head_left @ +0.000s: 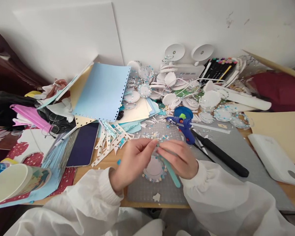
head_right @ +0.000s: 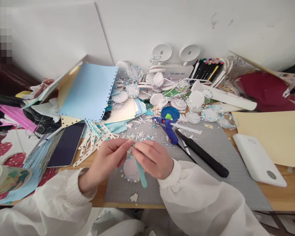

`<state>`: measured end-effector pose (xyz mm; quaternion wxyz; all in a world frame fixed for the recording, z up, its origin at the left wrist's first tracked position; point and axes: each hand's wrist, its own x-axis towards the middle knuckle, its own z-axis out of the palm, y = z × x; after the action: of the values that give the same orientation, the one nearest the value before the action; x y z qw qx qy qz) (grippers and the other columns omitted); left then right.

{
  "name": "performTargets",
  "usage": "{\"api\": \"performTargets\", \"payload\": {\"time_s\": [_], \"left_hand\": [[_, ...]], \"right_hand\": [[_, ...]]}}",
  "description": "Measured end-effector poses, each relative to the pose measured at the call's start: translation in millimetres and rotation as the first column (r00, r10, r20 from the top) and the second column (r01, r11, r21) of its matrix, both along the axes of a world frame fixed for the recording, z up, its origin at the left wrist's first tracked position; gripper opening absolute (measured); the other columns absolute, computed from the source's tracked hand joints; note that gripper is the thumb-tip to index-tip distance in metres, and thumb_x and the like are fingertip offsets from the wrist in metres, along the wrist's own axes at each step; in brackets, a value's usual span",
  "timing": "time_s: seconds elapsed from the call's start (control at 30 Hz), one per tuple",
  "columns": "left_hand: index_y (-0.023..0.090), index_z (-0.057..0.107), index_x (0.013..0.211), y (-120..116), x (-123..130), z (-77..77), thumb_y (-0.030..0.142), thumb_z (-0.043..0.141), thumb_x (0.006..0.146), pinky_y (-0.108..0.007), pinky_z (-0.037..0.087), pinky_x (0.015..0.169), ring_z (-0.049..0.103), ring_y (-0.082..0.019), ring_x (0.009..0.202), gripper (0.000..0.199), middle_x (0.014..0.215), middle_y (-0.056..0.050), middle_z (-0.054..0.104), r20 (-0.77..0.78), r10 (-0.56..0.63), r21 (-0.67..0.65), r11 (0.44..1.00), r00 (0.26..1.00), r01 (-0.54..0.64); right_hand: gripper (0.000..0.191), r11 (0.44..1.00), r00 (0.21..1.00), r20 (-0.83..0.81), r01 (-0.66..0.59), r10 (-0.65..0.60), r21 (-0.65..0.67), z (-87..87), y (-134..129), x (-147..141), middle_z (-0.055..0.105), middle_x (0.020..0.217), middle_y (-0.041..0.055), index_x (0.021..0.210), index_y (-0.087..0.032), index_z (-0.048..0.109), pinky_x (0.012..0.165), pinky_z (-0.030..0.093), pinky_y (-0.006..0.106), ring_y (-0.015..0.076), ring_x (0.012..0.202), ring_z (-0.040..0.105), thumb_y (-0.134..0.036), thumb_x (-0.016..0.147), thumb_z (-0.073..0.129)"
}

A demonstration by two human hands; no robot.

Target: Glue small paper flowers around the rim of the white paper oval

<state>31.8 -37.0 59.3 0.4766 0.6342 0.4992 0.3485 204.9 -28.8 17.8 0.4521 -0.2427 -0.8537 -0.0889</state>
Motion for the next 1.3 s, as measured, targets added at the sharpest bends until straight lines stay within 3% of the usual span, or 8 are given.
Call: {"api": "performTargets", "payload": {"time_s": [0.1,0.2,0.3,0.43,0.67,1.03,1.3], "left_hand": [[0.015,0.044,0.056,5,-11,-6.1,0.038,0.044,0.091,-0.023,0.023,0.050,0.036,-0.009,0.050,0.041,0.050,0.002,0.042,-0.339,-0.050,0.094,0.992,0.940,0.087],[0.015,0.049,0.058,11,-21,-11.1,0.033,0.050,0.086,-0.023,0.021,0.050,0.036,-0.009,0.050,0.033,0.053,0.002,0.046,-0.533,-0.248,-0.016,0.959,0.809,0.283],[0.015,0.050,0.061,18,-27,-16.3,0.028,0.049,0.086,-0.022,0.020,0.048,0.034,-0.007,0.048,0.028,0.052,0.004,0.044,-0.480,-0.478,-0.119,0.866,0.735,0.486],[0.015,0.043,0.062,31,-30,-27.1,0.030,0.044,0.091,-0.021,0.022,0.047,0.031,-0.007,0.048,0.033,0.053,0.005,0.036,-0.281,-0.630,-0.140,0.773,0.724,0.618],[0.016,0.038,0.063,38,-34,-43.8,0.033,0.041,0.094,-0.021,0.025,0.050,0.032,-0.007,0.053,0.036,0.057,0.005,0.033,-0.071,-0.632,-0.111,0.774,0.772,0.623],[0.016,0.037,0.062,37,-36,-47.0,0.030,0.039,0.094,-0.022,0.026,0.050,0.032,-0.008,0.052,0.036,0.057,0.004,0.034,-0.087,-0.640,0.008,0.766,0.764,0.643],[0.016,0.037,0.062,35,-33,-40.8,0.029,0.040,0.093,-0.021,0.027,0.050,0.033,-0.008,0.053,0.034,0.058,0.004,0.035,-0.091,-0.619,-0.021,0.785,0.780,0.619]], "right_hand": [[0.029,0.972,0.974,-0.213,0.026,-0.078,-0.235,-7.1,4,5,0.067,0.092,0.0055,0.103,-0.023,0.061,0.073,0.055,0.033,0.0173,0.085,0.064,-0.004,0.082,0.057],[0.019,0.875,0.894,-0.414,-0.055,-0.171,-0.481,-14.3,6,5,0.065,0.085,0.0043,0.090,-0.023,0.063,0.068,0.055,0.032,0.0175,0.081,0.064,-0.006,0.082,0.059],[0.013,0.762,0.839,-0.505,-0.186,-0.205,-0.620,-19.5,5,3,0.063,0.085,0.0055,0.088,-0.022,0.063,0.056,0.053,0.028,0.0170,0.076,0.063,-0.010,0.084,0.058],[0.012,0.670,0.808,-0.563,-0.322,-0.175,-0.669,-22.0,1,1,0.060,0.086,0.0043,0.092,-0.023,0.059,0.054,0.051,0.027,0.0129,0.065,0.058,-0.013,0.086,0.056],[0.012,0.617,0.789,-0.594,-0.391,-0.158,-0.683,-19.8,-3,-1,0.056,0.084,0.0048,0.093,-0.022,0.055,0.059,0.048,0.028,0.0155,0.076,0.058,-0.011,0.087,0.054],[0.010,0.585,0.786,-0.586,-0.385,-0.196,-0.714,-18.8,-6,-2,0.056,0.089,0.0063,0.093,-0.020,0.055,0.056,0.049,0.026,0.0155,0.078,0.059,-0.013,0.086,0.056],[0.006,0.549,0.781,-0.593,-0.413,-0.198,-0.727,-17.6,-8,-5,0.058,0.087,0.0069,0.092,-0.020,0.056,0.056,0.050,0.028,0.0160,0.076,0.060,-0.018,0.086,0.057]]}}
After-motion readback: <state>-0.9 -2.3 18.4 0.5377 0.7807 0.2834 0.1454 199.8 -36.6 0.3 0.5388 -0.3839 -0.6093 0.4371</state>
